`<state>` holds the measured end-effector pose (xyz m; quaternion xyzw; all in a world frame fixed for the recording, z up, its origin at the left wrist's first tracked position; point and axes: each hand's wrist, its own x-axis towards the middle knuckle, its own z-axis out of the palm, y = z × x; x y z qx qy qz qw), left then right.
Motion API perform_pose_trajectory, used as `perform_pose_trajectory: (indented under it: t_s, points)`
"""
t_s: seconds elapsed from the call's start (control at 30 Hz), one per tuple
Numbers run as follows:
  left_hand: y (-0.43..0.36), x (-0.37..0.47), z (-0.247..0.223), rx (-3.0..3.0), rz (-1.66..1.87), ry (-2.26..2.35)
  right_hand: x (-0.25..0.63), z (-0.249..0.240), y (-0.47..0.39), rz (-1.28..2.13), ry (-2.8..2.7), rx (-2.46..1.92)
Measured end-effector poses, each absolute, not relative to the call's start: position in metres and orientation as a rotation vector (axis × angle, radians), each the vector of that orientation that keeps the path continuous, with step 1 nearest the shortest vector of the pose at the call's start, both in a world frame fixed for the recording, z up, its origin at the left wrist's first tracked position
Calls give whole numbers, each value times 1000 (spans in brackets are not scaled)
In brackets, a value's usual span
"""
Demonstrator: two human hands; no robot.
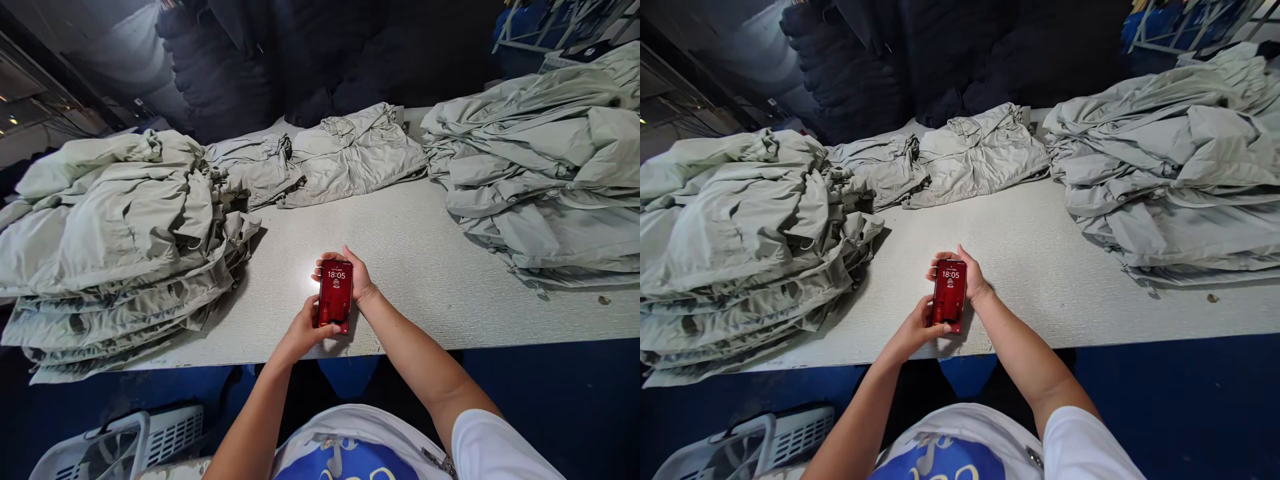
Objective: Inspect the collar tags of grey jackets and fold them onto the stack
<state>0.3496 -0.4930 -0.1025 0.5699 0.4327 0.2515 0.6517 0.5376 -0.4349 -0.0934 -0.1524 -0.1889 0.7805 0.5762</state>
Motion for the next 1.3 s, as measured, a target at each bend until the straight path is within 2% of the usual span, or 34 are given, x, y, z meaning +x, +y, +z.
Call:
perform_pose_trajectory:
  t_s: [0.33,0.67,1.3]
  points:
    - [-498,350,-106,1257,520,999,537,-94,-436,1842,-458,-364]
    - [-502,361,-102,1116,672,1176,536,-90,-439,1874,-492,-325]
    - [-503,351,-101,1064,642,1085,537,-92,-436,1854,-441,-382]
